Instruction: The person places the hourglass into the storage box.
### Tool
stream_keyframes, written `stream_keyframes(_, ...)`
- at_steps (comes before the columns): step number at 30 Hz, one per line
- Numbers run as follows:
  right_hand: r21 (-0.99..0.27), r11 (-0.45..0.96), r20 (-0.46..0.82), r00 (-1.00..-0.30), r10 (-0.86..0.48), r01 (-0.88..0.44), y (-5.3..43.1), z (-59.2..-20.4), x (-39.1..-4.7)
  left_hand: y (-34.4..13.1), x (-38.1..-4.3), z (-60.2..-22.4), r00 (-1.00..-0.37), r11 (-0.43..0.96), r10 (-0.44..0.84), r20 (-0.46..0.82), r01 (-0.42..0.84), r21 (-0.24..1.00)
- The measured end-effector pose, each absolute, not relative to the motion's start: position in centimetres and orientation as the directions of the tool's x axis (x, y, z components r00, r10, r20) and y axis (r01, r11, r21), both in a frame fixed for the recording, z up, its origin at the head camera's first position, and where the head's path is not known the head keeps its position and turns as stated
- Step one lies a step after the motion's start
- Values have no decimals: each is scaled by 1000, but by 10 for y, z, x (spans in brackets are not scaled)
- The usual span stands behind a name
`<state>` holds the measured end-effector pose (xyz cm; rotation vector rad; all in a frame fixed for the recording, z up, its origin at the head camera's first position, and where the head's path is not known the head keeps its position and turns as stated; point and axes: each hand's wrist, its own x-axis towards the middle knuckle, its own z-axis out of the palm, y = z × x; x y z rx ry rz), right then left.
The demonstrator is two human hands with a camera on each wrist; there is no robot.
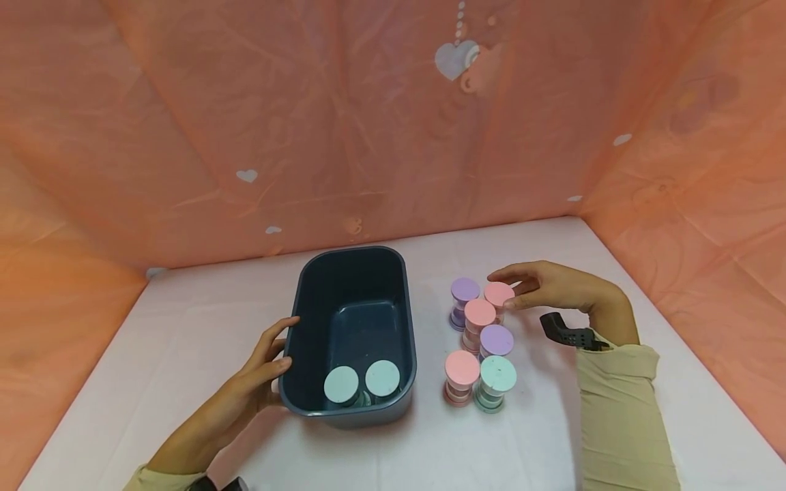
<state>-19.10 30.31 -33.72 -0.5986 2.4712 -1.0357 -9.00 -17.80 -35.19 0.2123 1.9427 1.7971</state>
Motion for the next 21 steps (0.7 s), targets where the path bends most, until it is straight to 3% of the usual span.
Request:
stream_keyframes(12, -772, 599, -230, -787, -572, -210, 300, -346, -194, -181, -89, -353, -871, 140, 442, -215, -170, 975)
stream_keyframes(21, -778, 560, -193, -742, -642, -283, 300, -351, -196, -182, -91, -355, -868, 158, 444, -221, -166, 973)
